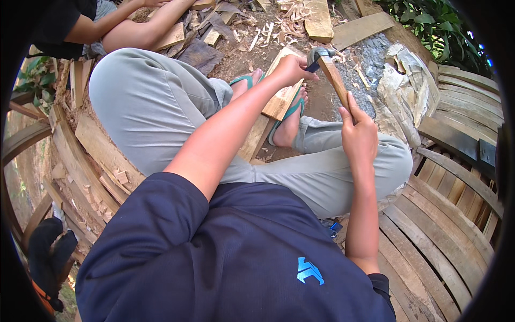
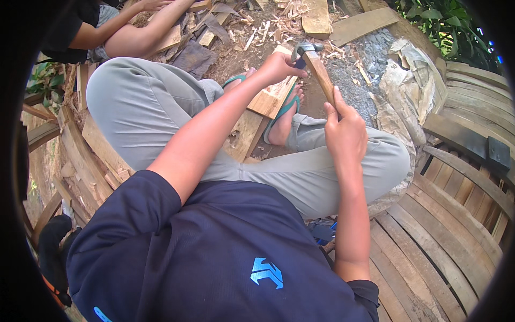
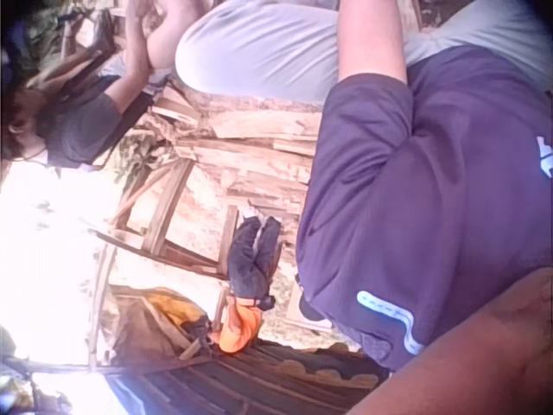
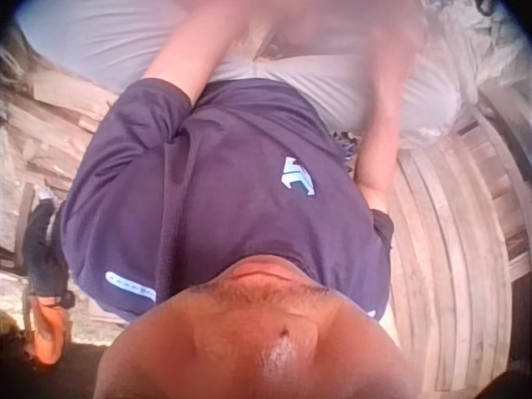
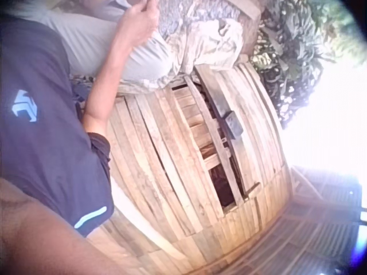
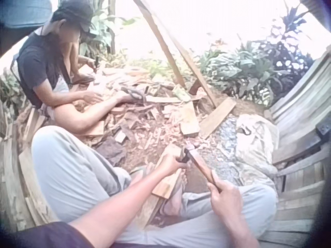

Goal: The person uses a chisel and a hammer to carve out a section in a piece of wood while sitting on a wooden platform.

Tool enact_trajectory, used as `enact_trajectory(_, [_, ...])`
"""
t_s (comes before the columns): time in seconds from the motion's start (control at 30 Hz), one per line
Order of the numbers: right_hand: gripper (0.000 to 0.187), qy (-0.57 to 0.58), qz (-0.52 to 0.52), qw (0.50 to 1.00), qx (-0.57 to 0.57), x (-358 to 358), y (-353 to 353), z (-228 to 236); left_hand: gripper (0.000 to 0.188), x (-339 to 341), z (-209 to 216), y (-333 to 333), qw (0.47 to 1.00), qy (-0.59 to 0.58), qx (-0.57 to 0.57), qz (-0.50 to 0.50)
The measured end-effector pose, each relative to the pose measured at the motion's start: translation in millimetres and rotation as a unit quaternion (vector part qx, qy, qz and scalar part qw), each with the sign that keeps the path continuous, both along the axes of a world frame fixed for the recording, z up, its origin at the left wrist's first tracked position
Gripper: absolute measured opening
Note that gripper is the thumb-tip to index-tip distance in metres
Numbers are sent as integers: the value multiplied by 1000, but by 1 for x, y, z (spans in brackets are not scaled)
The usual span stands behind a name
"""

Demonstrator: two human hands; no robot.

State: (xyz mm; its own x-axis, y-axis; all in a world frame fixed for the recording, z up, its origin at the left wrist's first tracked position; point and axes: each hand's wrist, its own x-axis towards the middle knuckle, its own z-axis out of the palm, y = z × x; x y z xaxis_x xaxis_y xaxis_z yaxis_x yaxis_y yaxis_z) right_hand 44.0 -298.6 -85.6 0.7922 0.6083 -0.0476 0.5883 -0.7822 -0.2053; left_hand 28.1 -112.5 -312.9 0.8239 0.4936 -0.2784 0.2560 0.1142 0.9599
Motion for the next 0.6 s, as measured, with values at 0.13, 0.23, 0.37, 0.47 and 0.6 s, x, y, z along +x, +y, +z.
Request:
enact_trajectory(0.13, [41,29,-15,998,46,0,-1,9,49,-2,6,-9,1000,-14,-1,11])
enact_trajectory(0.23, [39,40,-20,999,26,2,-4,7,53,-3,17,-8,1000,14,19,-19])
enact_trajectory(0.37, [40,48,-60,996,-48,3,0,8,52,-2,27,-6,993,55,66,-79])
enact_trajectory(0.47, [41,74,-70,995,16,3,-2,7,41,-7,19,-16,999,-16,33,-34])
enact_trajectory(0.6, [43,116,-59,982,137,3,-11,10,25,-5,12,-12,991,-17,69,112])
